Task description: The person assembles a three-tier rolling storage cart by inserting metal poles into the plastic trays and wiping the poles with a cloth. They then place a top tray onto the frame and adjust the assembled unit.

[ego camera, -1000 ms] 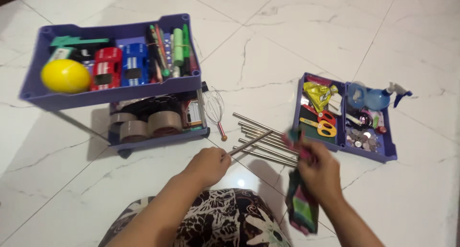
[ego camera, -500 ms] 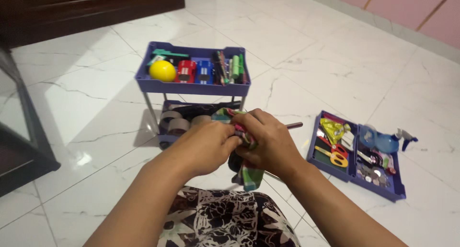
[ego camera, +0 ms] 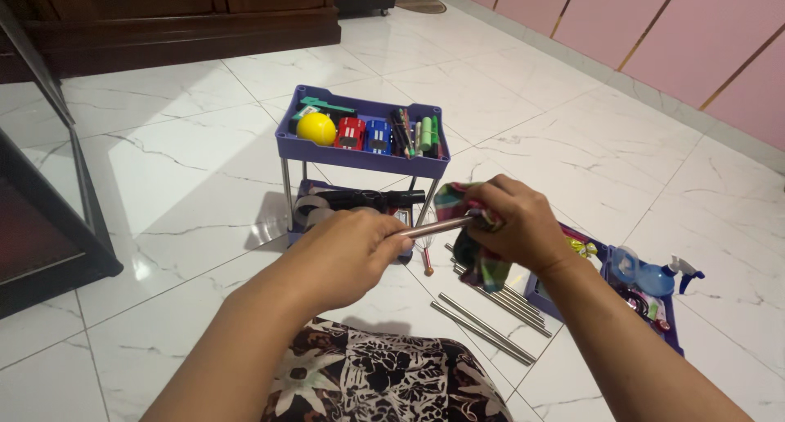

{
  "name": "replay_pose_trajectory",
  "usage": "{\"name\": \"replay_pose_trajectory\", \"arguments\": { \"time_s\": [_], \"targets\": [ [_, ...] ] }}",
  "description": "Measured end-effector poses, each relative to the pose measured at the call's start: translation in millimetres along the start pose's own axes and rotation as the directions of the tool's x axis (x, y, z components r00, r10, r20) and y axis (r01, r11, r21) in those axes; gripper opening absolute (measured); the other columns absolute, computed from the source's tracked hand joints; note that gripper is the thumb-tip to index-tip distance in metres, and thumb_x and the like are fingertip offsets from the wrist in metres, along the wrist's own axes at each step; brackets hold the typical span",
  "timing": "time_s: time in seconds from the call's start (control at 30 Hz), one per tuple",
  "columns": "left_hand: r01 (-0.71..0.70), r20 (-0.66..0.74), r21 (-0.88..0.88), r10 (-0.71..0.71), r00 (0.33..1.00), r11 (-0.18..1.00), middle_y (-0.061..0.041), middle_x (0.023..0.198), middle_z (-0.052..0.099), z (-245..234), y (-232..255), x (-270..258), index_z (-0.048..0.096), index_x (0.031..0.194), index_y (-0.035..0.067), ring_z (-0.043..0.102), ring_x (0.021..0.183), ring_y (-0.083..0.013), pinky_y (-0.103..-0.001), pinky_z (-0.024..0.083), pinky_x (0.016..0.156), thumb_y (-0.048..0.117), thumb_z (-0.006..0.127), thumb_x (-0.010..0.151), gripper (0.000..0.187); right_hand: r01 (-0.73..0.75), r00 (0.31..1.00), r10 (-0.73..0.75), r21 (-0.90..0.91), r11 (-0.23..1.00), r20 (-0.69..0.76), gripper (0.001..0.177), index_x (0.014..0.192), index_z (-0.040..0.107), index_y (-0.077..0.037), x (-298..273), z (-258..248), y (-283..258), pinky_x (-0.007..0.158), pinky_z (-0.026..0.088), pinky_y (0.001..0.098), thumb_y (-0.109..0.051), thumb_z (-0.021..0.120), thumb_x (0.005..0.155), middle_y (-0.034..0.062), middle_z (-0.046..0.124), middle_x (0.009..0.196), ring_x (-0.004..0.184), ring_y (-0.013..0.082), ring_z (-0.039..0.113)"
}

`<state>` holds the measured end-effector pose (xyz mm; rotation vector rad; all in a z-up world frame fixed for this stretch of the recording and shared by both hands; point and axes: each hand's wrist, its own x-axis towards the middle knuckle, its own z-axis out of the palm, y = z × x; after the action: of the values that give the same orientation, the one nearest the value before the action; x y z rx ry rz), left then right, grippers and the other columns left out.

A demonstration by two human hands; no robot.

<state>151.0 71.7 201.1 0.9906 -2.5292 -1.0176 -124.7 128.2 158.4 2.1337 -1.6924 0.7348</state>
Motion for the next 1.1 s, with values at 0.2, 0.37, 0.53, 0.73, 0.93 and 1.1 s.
{"name": "replay_pose_trajectory", "arguments": {
  "time_s": [0.2, 0.37, 0.53, 0.73, 0.93, 1.1],
  "targets": [
    [0.192, 0.076, -0.068, -0.186, 0.98, 0.979, -0.007, 0.076, 0.074, -3.3, -12.7, -1.0, 0.071, 0.122, 0.02, 0.065, 0.066, -0.0241, -0.039, 0.052, 0.066, 0.043, 0.056, 0.1, 0.036, -0.255, 0.96, 0.265, 0.11, 0.961, -0.088, 0.046, 0.112, 0.072, -0.011, -10.7, 6.4, 27.7, 0.075, 0.058, 0.037, -0.006, 0.084, 0.068, 0.0081, 0.07, 0.092, 0.083, 0.0235, 0.071],
    [0.093, -0.116, -0.235, -0.122, 0.986, 0.968, -0.006, 0.069, 0.066, -0.3, -28.6, 8.0, 0.074, 0.117, 0.012, 0.059, 0.061, -0.018, -0.036, 0.049, 0.062, 0.039, 0.051, 0.101, 0.039, -0.37, 0.628, 0.778, 0.867, 0.335, -0.033, 0.038, 0.118, 0.063, -0.005, 4.9, 13.6, 33.7, 0.08, 0.062, 0.0377, -0.007, 0.075, 0.082, 0.0073, 0.072, 0.101, 0.087, 0.0204, 0.073],
    [0.088, -0.117, -0.285, -0.126, 0.985, 0.954, -0.01, 0.072, 0.067, 43.3, -14.6, 31.4, 0.06, 0.139, 0.025, 0.063, 0.066, -0.0207, -0.039, 0.051, 0.067, 0.037, 0.048, 0.105, 0.039, -0.054, 0.815, 0.458, 0.835, -0.548, 0.354, 0.042, 0.116, 0.059, -0.008, 20.4, 13.8, -8.6, 0.084, 0.063, 0.0437, -0.036, 0.069, 0.086, 0.0096, 0.07, 0.102, 0.091, 0.0243, 0.073],
    [-0.107, -0.153, -0.289, 0.064, 0.986, 0.951, -0.01, 0.09, 0.071, 69.4, -36.0, 52.5, 0.071, 0.125, 0.011, 0.073, 0.085, -0.0264, -0.043, 0.055, 0.079, 0.031, 0.057, 0.095, 0.039, -0.421, 0.622, 0.607, 0.865, -0.275, 0.495, 0.037, 0.115, 0.064, -0.006, 53.8, 19.0, -38.5, 0.073, 0.06, 0.0376, -0.026, 0.074, 0.086, 0.0101, 0.071, 0.098, 0.079, 0.0225, 0.069],
    [-0.229, -0.569, -0.275, 0.034, 0.822, 0.934, -0.017, 0.113, 0.071, 27.8, -45.3, 83.0, 0.07, 0.123, 0.006, 0.068, 0.108, -0.0316, -0.041, 0.051, 0.093, 0.039, 0.053, 0.101, 0.043, -0.398, 0.863, 0.476, 0.808, 0.435, 0.168, 0.042, 0.116, 0.066, -0.003, 56.6, 20.4, -63.2, 0.077, 0.061, 0.0319, -0.01, 0.08, 0.077, 0.0112, 0.073, 0.099, 0.084, 0.018, 0.071],
    [-0.249, -0.575, -0.683, -0.294, 0.763, 0.687, -0.008, 0.096, 0.071, 45.7, -13.0, 99.2, 0.068, 0.108, 0.009, 0.07, 0.091, -0.0203, -0.035, 0.054, 0.084, 0.047, 0.035, 0.105, 0.05, -0.506, 0.851, 0.502, 0.5, 0.703, 0.155, 0.042, 0.113, 0.068, -0.007, 64.6, 32.5, -98.0, 0.068, 0.06, 0.0375, -0.014, 0.078, 0.073, 0.0144, 0.078, 0.088, 0.077, 0.0244, 0.077]
  ]
}}
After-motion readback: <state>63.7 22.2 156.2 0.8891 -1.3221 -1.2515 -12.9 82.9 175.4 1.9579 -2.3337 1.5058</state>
